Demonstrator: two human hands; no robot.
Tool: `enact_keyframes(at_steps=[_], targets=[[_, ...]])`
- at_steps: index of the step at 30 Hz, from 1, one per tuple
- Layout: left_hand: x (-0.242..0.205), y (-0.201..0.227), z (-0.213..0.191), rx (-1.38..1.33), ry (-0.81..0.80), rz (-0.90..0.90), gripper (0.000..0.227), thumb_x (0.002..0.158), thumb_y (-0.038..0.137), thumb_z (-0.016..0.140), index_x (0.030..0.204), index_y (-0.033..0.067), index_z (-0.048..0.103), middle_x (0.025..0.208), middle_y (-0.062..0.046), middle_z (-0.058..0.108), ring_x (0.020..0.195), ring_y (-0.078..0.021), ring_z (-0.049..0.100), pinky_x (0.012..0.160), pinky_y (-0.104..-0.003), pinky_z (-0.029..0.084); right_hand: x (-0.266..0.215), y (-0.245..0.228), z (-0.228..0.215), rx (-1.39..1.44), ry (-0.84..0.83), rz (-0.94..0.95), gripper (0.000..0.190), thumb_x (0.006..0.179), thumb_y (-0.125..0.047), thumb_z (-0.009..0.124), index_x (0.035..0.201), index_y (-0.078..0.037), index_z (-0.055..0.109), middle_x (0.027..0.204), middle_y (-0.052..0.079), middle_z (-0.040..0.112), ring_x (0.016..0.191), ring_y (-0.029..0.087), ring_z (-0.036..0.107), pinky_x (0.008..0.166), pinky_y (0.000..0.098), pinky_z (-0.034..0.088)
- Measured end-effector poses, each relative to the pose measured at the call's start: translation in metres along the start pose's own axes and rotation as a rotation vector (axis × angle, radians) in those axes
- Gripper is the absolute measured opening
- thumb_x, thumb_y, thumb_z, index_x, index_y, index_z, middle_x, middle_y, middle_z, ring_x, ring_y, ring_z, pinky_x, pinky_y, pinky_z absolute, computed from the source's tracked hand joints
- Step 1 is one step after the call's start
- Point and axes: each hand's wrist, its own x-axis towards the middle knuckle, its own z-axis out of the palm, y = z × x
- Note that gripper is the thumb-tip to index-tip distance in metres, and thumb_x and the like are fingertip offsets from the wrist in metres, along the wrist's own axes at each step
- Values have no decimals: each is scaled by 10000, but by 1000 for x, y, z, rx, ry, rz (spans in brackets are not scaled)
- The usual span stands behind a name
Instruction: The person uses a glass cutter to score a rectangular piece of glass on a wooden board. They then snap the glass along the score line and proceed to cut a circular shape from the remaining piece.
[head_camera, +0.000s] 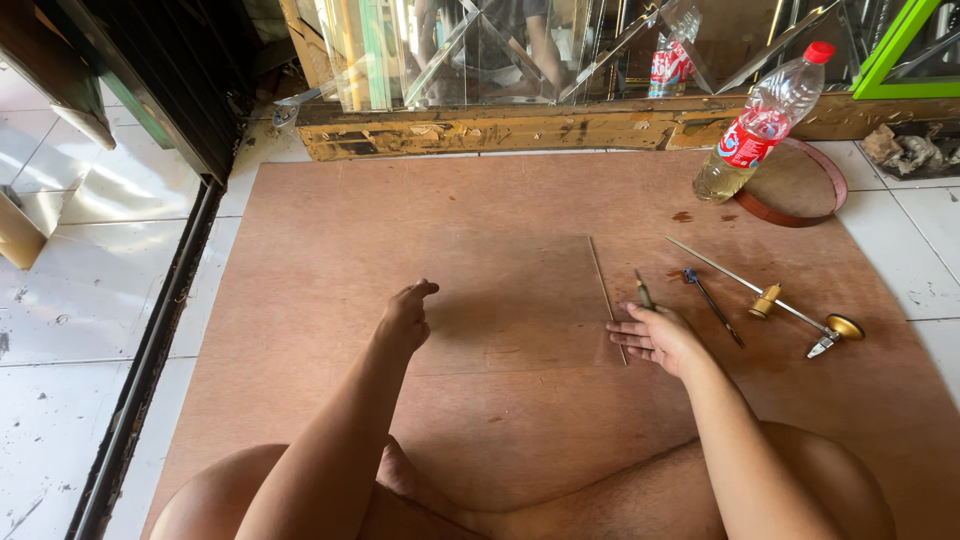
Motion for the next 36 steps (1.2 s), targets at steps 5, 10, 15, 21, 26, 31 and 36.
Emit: enact_keyframes(at_steps=[5,10,15,21,26,31,36], targets=[[10,-64,23,-166,348,49,357,1105,388,679,1271,127,857,1529,-385,572,1495,-510,531,1265,-564,415,55,43,-17,1,170,-102,366,1163,-419,657,1496,-267,668,1396,114,780,1168,330,770,805,464,615],[-77,-103,48,-25,732,43,387,1154,368,557,1117,175,890,1185,-252,811,1174,-404,766,1072,-448,612,27,57,4,19,275,-150,367,1162,-441,696,1479,-256,681,1468,105,740,1248,369,730,811,641,656],[-196,-74,69,-353,317,-208,465,1221,404,323,1573,165,511,1798,-192,446,1661,-386,428,1364,-511,350,-47,33,52,177,-79,45,836,1153,-445,640,1801,-157,196,1711,298,497,1511,531,535,1031,802,539],[-181,-151,100,-1,-219,-433,521,1026,190,733,1521,70,623,1343,-115,818,1203,-354,798,979,-512,676,-4,55,57,280,-23,12,510,1185,-363,612,1657,-286,434,1487,134,722,1174,429,776,899,627,673],[-179,-82,99,533,-209,-81,387,1019,347,719,1317,106,769,1271,-148,823,1126,-367,811,905,-516,689,13,56,38,237,15,-14,319,1165,-294,644,1477,-348,603,1311,95,812,1033,391,823,805,573,710],[-24,-72,56,688,418,363,353,992,484,711,1257,264,636,1269,-37,671,1209,-362,695,1099,-514,573,17,54,36,294,24,-7,293,1129,-275,701,1413,-310,640,1153,118,817,911,369,839,763,568,715],[-27,-43,56,26,-108,-153,625,1116,525,653,1597,150,521,1414,-81,738,1193,-298,773,992,-516,508,15,51,35,342,12,-13,363,1101,-273,753,1443,-296,636,1062,87,782,903,354,842,736,577,722]])
